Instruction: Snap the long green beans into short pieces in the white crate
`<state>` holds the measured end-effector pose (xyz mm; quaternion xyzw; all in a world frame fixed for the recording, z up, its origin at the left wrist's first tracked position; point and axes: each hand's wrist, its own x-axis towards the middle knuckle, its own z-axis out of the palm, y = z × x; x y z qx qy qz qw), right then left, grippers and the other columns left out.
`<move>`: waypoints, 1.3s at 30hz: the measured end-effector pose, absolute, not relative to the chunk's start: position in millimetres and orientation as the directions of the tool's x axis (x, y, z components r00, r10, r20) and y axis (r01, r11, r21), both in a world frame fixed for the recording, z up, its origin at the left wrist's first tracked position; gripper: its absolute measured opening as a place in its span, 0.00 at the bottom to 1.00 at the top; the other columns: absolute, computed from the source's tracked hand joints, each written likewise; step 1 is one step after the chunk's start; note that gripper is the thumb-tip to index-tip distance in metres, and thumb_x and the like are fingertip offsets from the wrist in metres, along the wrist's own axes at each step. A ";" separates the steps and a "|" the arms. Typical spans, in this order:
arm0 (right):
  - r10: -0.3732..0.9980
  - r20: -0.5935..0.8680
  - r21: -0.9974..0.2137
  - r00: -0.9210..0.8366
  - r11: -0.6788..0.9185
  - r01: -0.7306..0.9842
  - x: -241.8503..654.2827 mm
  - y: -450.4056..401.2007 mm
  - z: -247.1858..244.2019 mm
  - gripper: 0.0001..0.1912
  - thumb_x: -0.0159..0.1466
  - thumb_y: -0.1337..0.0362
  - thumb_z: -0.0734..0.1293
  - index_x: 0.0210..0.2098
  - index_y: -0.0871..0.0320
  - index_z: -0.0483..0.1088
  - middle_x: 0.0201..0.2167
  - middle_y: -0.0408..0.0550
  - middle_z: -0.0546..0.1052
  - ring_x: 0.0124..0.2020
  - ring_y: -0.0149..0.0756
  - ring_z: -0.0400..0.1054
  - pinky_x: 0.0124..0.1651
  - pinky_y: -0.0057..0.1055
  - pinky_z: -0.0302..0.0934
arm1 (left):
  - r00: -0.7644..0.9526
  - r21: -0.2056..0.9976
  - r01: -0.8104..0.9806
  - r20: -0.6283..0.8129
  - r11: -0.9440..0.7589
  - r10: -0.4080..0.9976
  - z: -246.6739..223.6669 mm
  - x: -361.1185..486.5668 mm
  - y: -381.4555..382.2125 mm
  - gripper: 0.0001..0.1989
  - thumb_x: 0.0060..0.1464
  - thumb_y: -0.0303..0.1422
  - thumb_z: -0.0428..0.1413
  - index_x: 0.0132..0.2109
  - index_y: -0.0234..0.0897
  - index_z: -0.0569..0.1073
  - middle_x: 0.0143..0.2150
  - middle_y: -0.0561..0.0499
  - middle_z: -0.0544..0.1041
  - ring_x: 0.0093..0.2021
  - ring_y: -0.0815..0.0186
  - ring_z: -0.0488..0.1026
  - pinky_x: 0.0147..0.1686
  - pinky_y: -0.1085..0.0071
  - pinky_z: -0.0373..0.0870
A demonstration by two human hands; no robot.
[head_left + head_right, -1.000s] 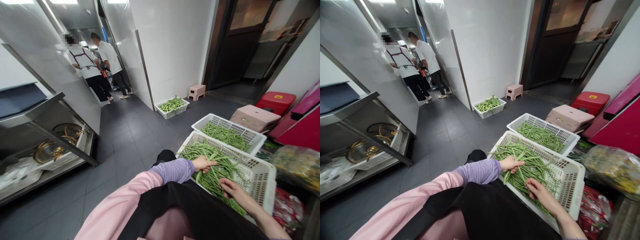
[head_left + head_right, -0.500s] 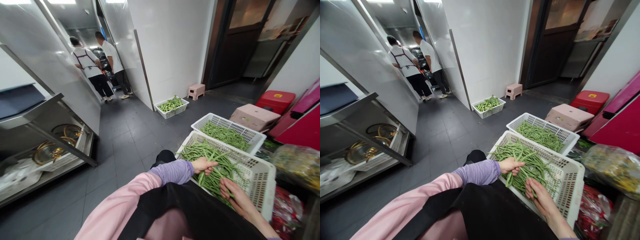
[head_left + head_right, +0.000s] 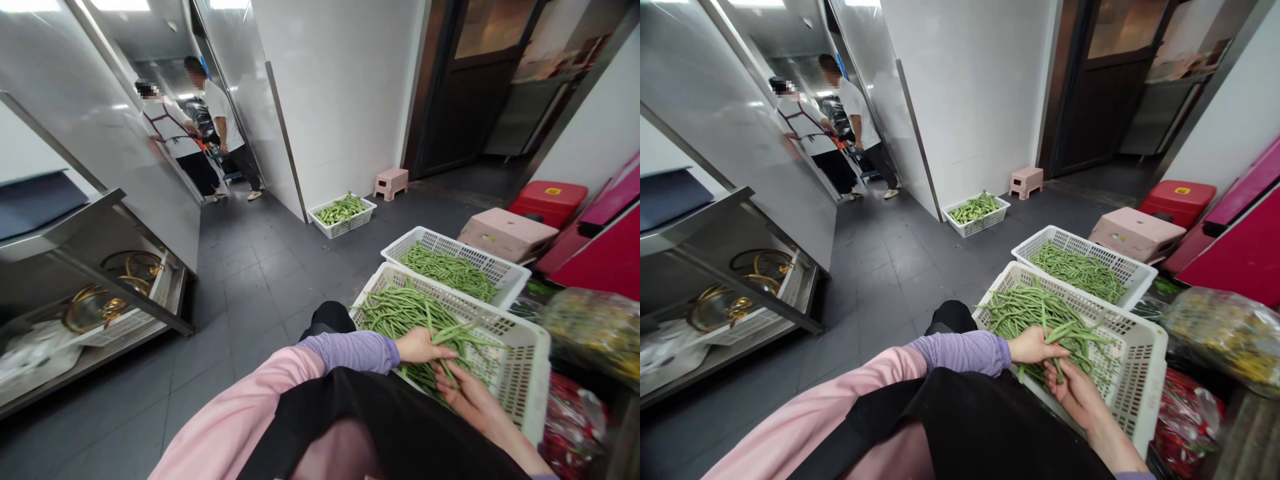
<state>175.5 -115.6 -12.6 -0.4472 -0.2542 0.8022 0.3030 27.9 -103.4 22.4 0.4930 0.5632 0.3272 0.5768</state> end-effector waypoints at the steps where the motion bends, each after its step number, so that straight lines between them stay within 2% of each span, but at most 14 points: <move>1: 0.698 -0.556 -0.666 -0.450 -0.699 -0.260 173.8 -119.0 -10.4 0.23 0.45 0.56 0.79 0.31 0.54 0.65 0.21 0.39 0.68 0.19 0.27 0.61 0.20 0.26 0.60 | 0.164 0.933 0.187 -0.340 0.309 0.926 21.7 25.0 -103.5 0.14 0.45 0.39 0.67 0.31 0.33 0.75 0.23 0.58 0.69 0.26 0.73 0.65 0.32 0.74 0.66; 4: 0.675 -0.548 -0.627 -0.494 -0.722 -0.292 175.7 -122.5 -7.0 0.27 0.42 0.54 0.81 0.26 0.56 0.60 0.17 0.34 0.58 0.15 0.21 0.50 0.16 0.21 0.50 | 0.285 0.911 0.078 -0.409 0.405 0.867 20.5 15.7 -103.3 0.23 0.35 0.45 0.71 0.26 0.35 0.69 0.18 0.61 0.61 0.19 0.76 0.56 0.21 0.75 0.55; 6: 0.685 -0.544 -0.633 -0.484 -0.714 -0.299 180.5 -121.6 -7.4 0.28 0.43 0.53 0.81 0.26 0.56 0.60 0.17 0.34 0.57 0.16 0.21 0.50 0.17 0.20 0.51 | 0.358 0.850 -0.075 -0.465 0.521 0.810 20.6 9.2 -101.5 0.27 0.32 0.48 0.71 0.24 0.37 0.63 0.15 0.63 0.55 0.16 0.77 0.50 0.18 0.75 0.49; 8: 0.694 -0.544 -0.656 -0.472 -0.702 -0.276 185.2 -121.3 -9.0 0.25 0.44 0.54 0.81 0.28 0.56 0.64 0.18 0.35 0.58 0.17 0.21 0.51 0.18 0.21 0.52 | 0.327 0.792 -0.213 -0.494 0.572 0.806 21.9 2.2 -97.9 0.31 0.30 0.47 0.72 0.24 0.38 0.58 0.15 0.65 0.52 0.15 0.78 0.47 0.16 0.75 0.46; 11: 0.668 -0.570 -0.663 -0.479 -0.718 -0.212 190.1 -124.6 -10.4 0.23 0.44 0.54 0.80 0.30 0.56 0.68 0.18 0.36 0.58 0.17 0.21 0.50 0.18 0.21 0.52 | 0.247 0.776 -0.333 -0.477 0.536 0.843 27.0 -8.6 -90.6 0.30 0.29 0.43 0.73 0.25 0.39 0.58 0.15 0.66 0.52 0.14 0.79 0.46 0.15 0.76 0.44; 14: 0.643 -0.583 -0.655 -0.497 -0.734 -0.182 192.6 -129.5 -7.0 0.23 0.41 0.54 0.81 0.28 0.57 0.70 0.18 0.36 0.59 0.17 0.21 0.51 0.19 0.21 0.52 | 0.269 0.772 -0.372 -0.442 0.515 0.856 34.4 -17.4 -83.3 0.28 0.33 0.41 0.72 0.26 0.38 0.60 0.16 0.65 0.55 0.14 0.80 0.47 0.15 0.77 0.45; 19: 0.629 -0.547 -0.719 -0.552 -0.691 -0.075 194.1 -132.6 5.1 0.20 0.43 0.51 0.80 0.27 0.56 0.73 0.18 0.40 0.65 0.18 0.27 0.56 0.20 0.26 0.56 | 0.225 0.795 -0.378 -0.417 0.473 0.881 42.0 -22.2 -75.7 0.20 0.43 0.39 0.68 0.28 0.36 0.64 0.19 0.62 0.62 0.14 0.80 0.50 0.15 0.77 0.49; 23: 0.658 -0.566 -0.749 -0.497 -0.662 -0.024 192.0 -133.8 10.4 0.21 0.44 0.49 0.78 0.33 0.53 0.77 0.24 0.45 0.74 0.23 0.35 0.66 0.27 0.31 0.65 | 0.191 0.839 -0.291 -0.419 0.459 0.887 43.7 -15.0 -77.8 0.13 0.50 0.32 0.64 0.29 0.35 0.66 0.18 0.59 0.65 0.13 0.79 0.53 0.14 0.77 0.51; 28: 0.625 -0.533 -0.782 -0.570 -0.622 0.049 186.5 -138.2 13.7 0.18 0.48 0.49 0.76 0.32 0.54 0.79 0.26 0.50 0.76 0.26 0.40 0.69 0.28 0.35 0.66 | 0.151 0.893 -0.200 -0.379 0.403 0.913 51.2 -7.1 -84.3 0.12 0.52 0.27 0.61 0.26 0.35 0.65 0.18 0.57 0.65 0.13 0.77 0.55 0.14 0.76 0.53; 34: 0.643 -0.496 -0.811 -0.584 -0.583 0.046 182.6 -134.0 31.8 0.21 0.50 0.50 0.76 0.37 0.56 0.79 0.25 0.48 0.74 0.27 0.38 0.69 0.27 0.31 0.63 | 0.102 0.934 -0.054 -0.346 0.352 0.933 59.2 -8.8 -80.9 0.13 0.54 0.24 0.59 0.25 0.35 0.64 0.17 0.58 0.63 0.13 0.77 0.56 0.15 0.75 0.53; 37: 0.647 -0.540 -0.773 -0.539 -0.634 0.014 181.5 -127.1 41.2 0.19 0.56 0.52 0.74 0.40 0.59 0.78 0.27 0.45 0.74 0.26 0.32 0.66 0.28 0.27 0.61 | 0.109 0.932 -0.033 -0.356 0.361 0.928 57.3 -10.1 -72.4 0.12 0.57 0.26 0.57 0.27 0.36 0.64 0.17 0.60 0.61 0.14 0.78 0.55 0.15 0.77 0.51; 39: 0.599 -0.580 -0.728 -0.552 -0.686 0.021 183.0 -115.8 42.1 0.16 0.61 0.58 0.71 0.43 0.64 0.77 0.26 0.43 0.75 0.24 0.27 0.62 0.27 0.23 0.58 | 0.074 0.957 0.023 -0.290 0.289 0.954 52.3 -11.6 -58.9 0.10 0.56 0.28 0.58 0.29 0.37 0.64 0.17 0.61 0.59 0.14 0.78 0.54 0.16 0.77 0.52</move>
